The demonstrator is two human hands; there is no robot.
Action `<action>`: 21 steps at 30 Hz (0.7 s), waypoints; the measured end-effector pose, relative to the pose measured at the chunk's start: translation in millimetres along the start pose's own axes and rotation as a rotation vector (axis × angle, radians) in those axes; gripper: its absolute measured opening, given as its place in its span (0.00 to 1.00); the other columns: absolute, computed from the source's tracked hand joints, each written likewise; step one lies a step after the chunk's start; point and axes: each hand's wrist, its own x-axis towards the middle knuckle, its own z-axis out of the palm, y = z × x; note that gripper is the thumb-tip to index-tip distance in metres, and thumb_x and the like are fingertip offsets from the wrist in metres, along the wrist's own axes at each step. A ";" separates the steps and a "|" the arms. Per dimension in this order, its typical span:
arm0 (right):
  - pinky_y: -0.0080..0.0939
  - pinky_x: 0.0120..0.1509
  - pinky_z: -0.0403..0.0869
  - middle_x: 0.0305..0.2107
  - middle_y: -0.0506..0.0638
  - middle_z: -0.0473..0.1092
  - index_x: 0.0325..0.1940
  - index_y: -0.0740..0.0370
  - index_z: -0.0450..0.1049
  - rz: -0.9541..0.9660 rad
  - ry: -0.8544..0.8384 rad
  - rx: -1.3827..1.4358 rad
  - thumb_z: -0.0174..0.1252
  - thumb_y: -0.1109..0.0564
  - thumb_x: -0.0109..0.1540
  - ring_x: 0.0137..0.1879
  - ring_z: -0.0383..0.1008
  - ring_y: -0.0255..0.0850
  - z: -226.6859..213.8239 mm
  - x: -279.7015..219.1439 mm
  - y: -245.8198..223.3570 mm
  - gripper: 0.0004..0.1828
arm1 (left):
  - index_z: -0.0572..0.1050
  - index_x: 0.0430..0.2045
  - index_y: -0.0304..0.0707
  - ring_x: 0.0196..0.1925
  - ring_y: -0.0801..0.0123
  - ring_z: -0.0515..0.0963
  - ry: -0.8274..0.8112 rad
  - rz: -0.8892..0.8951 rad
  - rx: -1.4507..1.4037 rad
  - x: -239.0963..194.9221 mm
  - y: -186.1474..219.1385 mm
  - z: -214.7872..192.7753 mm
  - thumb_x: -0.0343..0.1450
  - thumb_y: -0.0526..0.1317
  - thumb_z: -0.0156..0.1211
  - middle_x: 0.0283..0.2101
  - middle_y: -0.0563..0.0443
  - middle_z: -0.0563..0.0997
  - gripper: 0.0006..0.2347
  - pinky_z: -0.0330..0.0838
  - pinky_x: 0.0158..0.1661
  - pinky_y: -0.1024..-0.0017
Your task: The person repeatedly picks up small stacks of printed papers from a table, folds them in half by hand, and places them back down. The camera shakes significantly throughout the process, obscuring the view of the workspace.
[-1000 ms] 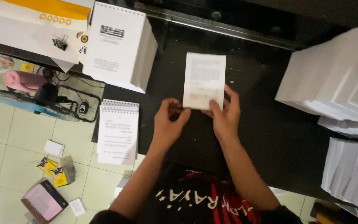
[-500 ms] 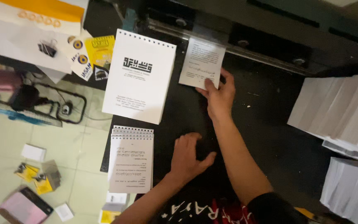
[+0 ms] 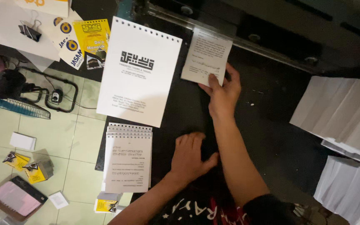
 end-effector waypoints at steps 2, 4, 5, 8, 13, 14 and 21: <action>0.66 0.49 0.87 0.44 0.65 0.71 0.70 0.64 0.58 -0.007 -0.005 0.009 0.58 0.69 0.65 0.48 0.80 0.57 -2.4 2.7 5.6 0.30 | 0.71 0.49 0.38 0.46 0.57 0.80 0.014 0.008 0.017 -0.9 -0.3 2.5 0.67 0.56 0.63 0.44 0.47 0.76 0.24 0.69 0.49 0.58; 0.66 0.48 0.87 0.44 0.66 0.71 0.70 0.64 0.58 -0.014 -0.008 0.018 0.58 0.69 0.64 0.48 0.80 0.57 -0.5 3.9 4.1 0.31 | 0.72 0.48 0.39 0.46 0.57 0.80 0.027 0.016 0.033 1.2 -1.4 2.8 0.67 0.56 0.63 0.44 0.47 0.76 0.24 0.69 0.49 0.58; 0.66 0.48 0.87 0.44 0.65 0.70 0.70 0.65 0.57 -0.011 -0.014 0.023 0.58 0.69 0.65 0.47 0.80 0.57 0.2 1.6 1.6 0.30 | 0.72 0.48 0.38 0.46 0.56 0.80 0.020 0.022 0.051 0.7 -1.6 3.1 0.67 0.56 0.63 0.44 0.47 0.76 0.24 0.68 0.49 0.58; 0.64 0.47 0.87 0.43 0.65 0.69 0.70 0.64 0.56 -0.015 -0.017 0.053 0.57 0.70 0.64 0.47 0.80 0.57 -1.3 5.1 11.4 0.31 | 0.72 0.48 0.39 0.45 0.57 0.80 0.047 0.028 0.103 -1.8 -3.2 10.1 0.66 0.55 0.63 0.43 0.48 0.76 0.23 0.68 0.48 0.59; 0.68 0.48 0.86 0.46 0.70 0.70 0.71 0.64 0.56 0.003 -0.019 0.064 0.57 0.70 0.65 0.50 0.79 0.63 -5.5 10.4 13.0 0.32 | 0.71 0.48 0.38 0.44 0.55 0.80 0.046 -0.001 0.114 4.2 1.6 7.2 0.65 0.55 0.65 0.42 0.47 0.76 0.24 0.68 0.48 0.58; 0.70 0.49 0.86 0.48 0.71 0.69 0.72 0.62 0.55 -0.009 -0.034 0.072 0.58 0.70 0.65 0.51 0.79 0.65 -6.2 11.6 11.6 0.33 | 0.72 0.48 0.38 0.43 0.54 0.80 0.062 0.001 0.130 5.6 0.6 8.8 0.64 0.55 0.65 0.41 0.46 0.76 0.25 0.69 0.48 0.58; 0.71 0.52 0.83 0.51 0.72 0.67 0.73 0.62 0.53 -0.004 -0.081 0.166 0.55 0.71 0.64 0.55 0.76 0.69 -19.1 -0.4 33.0 0.34 | 0.70 0.47 0.37 0.44 0.53 0.80 0.179 -0.047 -0.064 -4.8 -8.8 13.3 0.64 0.49 0.68 0.42 0.46 0.75 0.23 0.68 0.49 0.59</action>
